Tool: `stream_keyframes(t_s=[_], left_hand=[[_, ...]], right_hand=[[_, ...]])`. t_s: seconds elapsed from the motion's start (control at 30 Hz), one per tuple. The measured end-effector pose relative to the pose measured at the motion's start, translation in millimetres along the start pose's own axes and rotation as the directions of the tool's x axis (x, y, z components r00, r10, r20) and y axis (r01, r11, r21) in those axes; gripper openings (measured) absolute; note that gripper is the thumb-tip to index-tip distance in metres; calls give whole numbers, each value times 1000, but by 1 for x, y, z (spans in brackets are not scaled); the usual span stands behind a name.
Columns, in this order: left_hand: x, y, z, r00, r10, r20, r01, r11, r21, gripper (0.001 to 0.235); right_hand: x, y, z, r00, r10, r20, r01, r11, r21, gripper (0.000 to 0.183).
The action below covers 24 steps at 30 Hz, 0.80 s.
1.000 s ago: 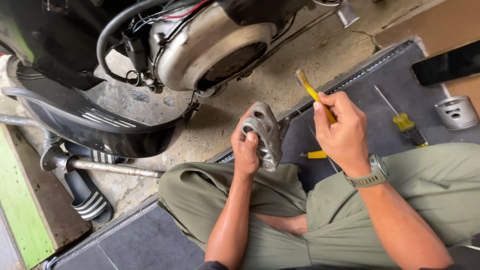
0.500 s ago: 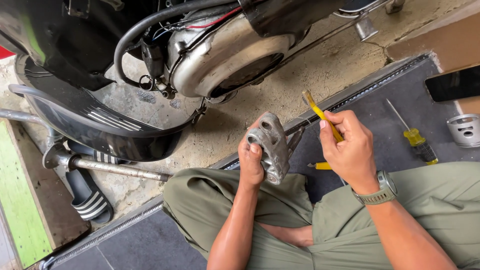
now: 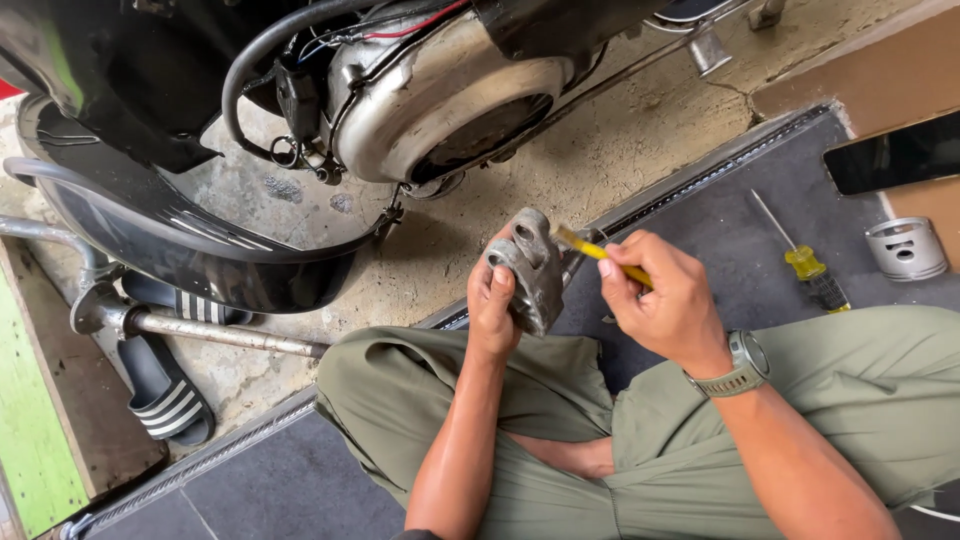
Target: The person is using a small hand tool to scrape residue or gasket material from a metal engine component, likely a connecting rod or crankshaft part.
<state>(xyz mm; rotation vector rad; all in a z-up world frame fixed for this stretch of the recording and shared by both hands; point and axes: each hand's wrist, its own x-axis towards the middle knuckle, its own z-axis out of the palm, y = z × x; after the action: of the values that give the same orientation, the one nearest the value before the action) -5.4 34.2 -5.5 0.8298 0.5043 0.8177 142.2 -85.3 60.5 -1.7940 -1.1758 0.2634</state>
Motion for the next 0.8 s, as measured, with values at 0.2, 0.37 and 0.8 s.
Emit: stream_keyframes(t_s=[0.2, 0.37, 0.8], left_hand=[[-7, 0, 11, 994, 97, 45, -105, 964, 245, 67], [-6, -10, 1, 990, 139, -3, -130, 936, 327, 69], [-10, 26, 30, 970, 225, 92, -243, 909, 339, 58]], right_hand=[[11, -14, 10, 989, -141, -36, 138, 986, -89, 13], [1, -11, 2, 989, -144, -23, 138, 975, -171, 17], [22, -24, -2, 951, -309, 2, 293, 899, -327, 24]])
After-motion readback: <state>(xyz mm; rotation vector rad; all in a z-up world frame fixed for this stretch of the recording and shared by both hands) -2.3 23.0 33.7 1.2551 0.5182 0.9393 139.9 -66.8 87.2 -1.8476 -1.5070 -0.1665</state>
